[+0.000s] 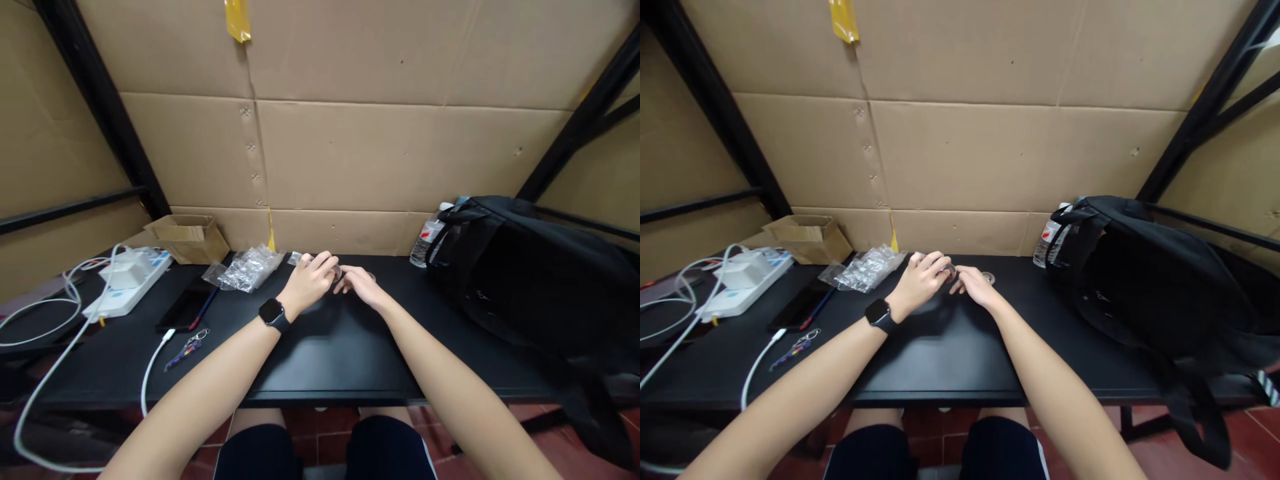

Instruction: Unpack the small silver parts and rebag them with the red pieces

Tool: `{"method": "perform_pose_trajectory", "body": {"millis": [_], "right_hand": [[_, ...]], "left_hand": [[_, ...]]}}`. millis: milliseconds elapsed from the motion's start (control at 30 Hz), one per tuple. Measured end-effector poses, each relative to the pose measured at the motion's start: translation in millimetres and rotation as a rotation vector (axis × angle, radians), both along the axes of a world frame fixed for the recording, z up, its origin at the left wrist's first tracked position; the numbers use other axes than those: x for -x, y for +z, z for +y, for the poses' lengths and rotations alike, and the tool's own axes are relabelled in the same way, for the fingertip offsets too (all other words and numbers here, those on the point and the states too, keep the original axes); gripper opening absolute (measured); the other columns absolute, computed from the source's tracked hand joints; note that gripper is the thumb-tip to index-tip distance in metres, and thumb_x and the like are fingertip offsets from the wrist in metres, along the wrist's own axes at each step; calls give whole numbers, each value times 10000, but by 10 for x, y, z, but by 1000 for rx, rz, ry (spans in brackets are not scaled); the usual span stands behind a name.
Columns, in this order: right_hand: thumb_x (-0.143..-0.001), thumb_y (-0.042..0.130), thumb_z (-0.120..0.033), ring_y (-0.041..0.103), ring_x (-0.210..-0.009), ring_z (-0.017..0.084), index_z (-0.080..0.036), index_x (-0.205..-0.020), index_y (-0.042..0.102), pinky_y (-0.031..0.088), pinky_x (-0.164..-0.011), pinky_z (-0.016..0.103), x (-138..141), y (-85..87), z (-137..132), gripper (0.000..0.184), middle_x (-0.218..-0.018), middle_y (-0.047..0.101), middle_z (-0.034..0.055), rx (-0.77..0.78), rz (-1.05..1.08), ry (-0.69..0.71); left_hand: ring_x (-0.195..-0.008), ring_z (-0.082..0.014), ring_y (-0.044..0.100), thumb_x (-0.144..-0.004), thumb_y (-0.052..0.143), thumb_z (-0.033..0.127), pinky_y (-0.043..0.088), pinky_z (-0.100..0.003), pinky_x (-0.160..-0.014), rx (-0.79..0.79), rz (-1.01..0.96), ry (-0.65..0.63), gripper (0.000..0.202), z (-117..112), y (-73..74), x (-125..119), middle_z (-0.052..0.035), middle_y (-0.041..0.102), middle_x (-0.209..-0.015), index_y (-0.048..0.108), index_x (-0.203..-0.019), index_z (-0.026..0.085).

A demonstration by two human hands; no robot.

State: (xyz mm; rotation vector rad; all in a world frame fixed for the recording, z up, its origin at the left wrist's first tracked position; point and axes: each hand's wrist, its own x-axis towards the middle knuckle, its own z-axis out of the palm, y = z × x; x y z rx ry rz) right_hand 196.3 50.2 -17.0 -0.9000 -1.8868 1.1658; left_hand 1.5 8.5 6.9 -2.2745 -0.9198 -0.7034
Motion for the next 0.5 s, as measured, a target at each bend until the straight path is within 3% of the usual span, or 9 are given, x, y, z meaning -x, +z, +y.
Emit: {"method": "perform_pose_trajectory", "body": {"millis": [200, 500], "right_hand": [[-871, 648, -483, 719, -693, 176, -176, -955, 704, 514, -614, 246, -74, -29, 63, 323, -840, 737, 42, -122, -75, -73], [-874, 623, -376, 677, -629, 126, -178, -892, 645, 477, -564, 210, -27, -38, 46, 200, -797, 710, 17, -87, -65, -77]], "left_hand": [[-1291, -246, 545, -1012, 441, 120, 354, -423, -942, -15, 51, -8, 295, 22, -103, -57, -100, 672, -1309, 723, -1052, 198], [-1281, -262, 538, -1014, 472, 156, 317, -454, -974, 34, -37, -14, 271, 53, -111, -10, -85, 683, -1290, 727, -1066, 233]]}}
